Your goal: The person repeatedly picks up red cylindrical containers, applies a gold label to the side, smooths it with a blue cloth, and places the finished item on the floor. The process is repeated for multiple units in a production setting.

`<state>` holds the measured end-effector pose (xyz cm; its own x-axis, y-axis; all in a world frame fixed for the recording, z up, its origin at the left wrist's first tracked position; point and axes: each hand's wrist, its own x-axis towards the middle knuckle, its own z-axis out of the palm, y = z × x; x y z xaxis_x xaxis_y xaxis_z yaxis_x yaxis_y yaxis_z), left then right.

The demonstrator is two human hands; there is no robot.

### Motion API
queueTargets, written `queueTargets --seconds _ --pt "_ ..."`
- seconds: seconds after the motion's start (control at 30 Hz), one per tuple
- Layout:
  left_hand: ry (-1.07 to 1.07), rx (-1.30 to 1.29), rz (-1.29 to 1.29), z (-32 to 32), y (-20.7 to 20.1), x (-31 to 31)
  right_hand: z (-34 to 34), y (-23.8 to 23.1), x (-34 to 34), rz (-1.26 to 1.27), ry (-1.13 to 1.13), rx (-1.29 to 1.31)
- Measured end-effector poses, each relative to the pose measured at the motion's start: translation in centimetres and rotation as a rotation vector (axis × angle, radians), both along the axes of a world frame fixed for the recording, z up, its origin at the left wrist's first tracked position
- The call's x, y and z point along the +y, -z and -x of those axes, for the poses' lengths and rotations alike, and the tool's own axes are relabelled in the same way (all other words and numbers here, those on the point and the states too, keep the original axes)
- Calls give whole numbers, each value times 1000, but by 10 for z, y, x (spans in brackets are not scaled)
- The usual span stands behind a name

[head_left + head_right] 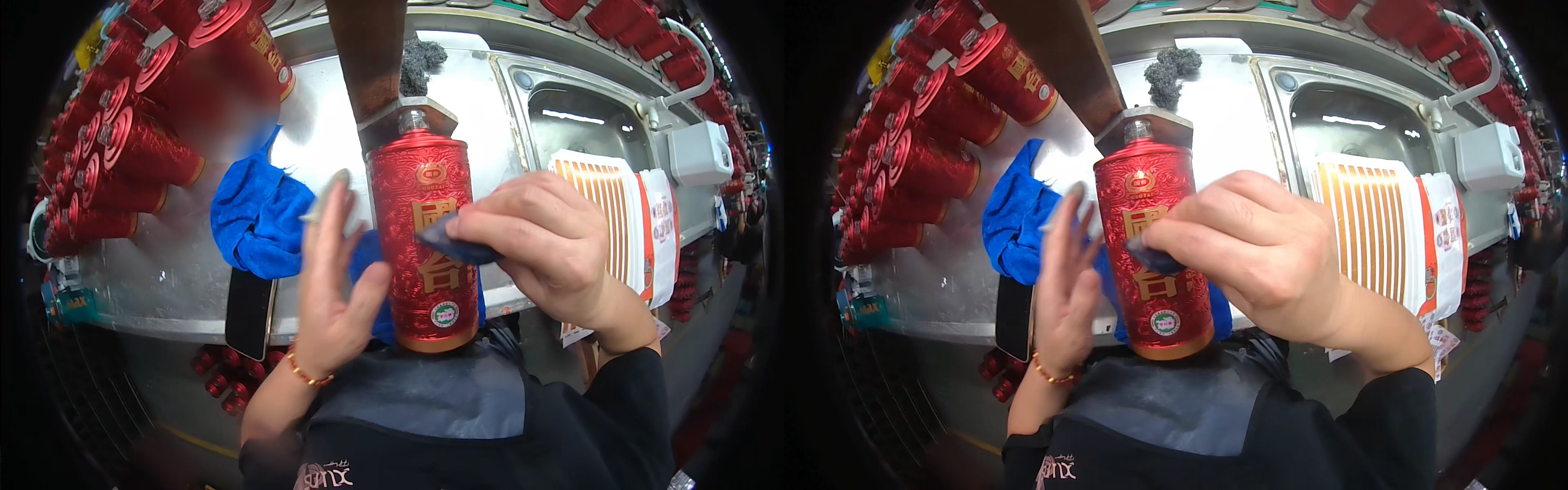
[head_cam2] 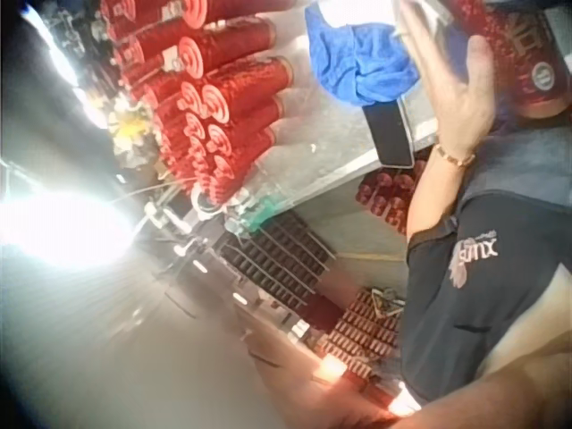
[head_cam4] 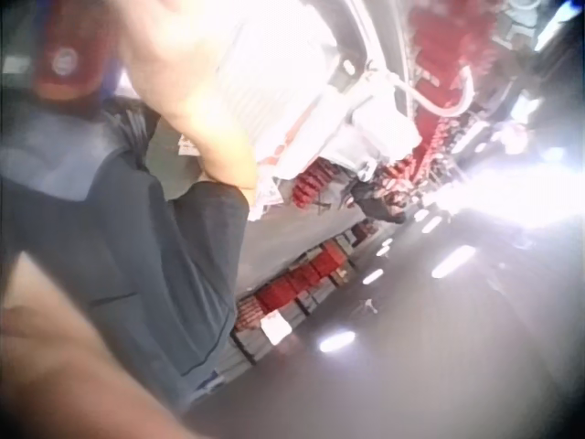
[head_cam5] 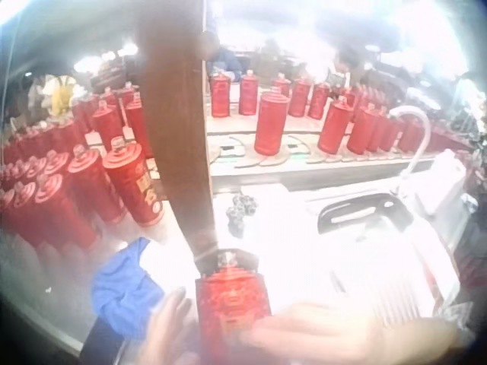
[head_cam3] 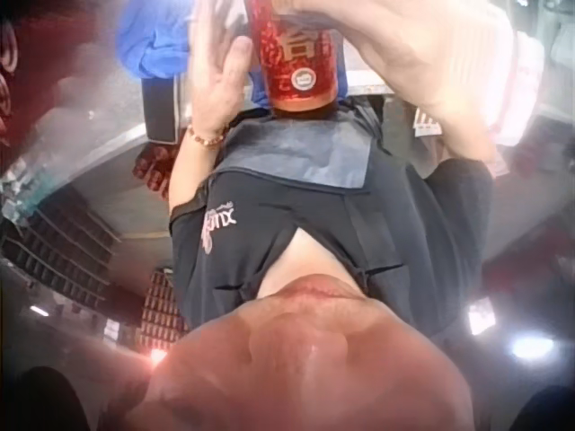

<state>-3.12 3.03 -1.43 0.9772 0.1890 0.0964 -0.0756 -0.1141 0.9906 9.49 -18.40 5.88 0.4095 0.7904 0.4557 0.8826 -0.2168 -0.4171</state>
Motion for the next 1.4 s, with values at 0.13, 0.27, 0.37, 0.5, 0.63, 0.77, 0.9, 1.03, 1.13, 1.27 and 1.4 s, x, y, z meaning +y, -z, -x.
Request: queueTargets --seconds 0.13,0.27,0.37,0.5,0.63,0.77,0.9,1.03,1.13,1.27,1.4 --pt "106 71 525 -18 19 -36 1 -4 2 28 -22 -44" --pt "143 22 635 -21 9 -42 -11 -6 1 59 -36 -85" --pt "117 8 568 -21 12 -43 -4 -7 0 74 -87 -75" --pt "100 3 530 -21 14 -45 -10 -11 2 90 -69 -91" --pt "91 17 328 -21 22 -39 -20 -17 4 117 -60 -135" --pt "60 35 223 -21 26 -38 -15 -14 6 95 -146 -62" --pt "45 41 406 -18 21 -43 -40 -24 13 167 -82 -104" --pt "75 41 463 -19 18 -42 -1 -17 11 181 -252 -3" --pt "161 81 802 -23 5 -36 -30 -18 20 175 -238 56" --pt "142 106 809 -27 8 -28 -10 -13 20 149 -227 -213" --pt "57 176 832 -49 3 -18 -4 -19 23 199 -394 -13"
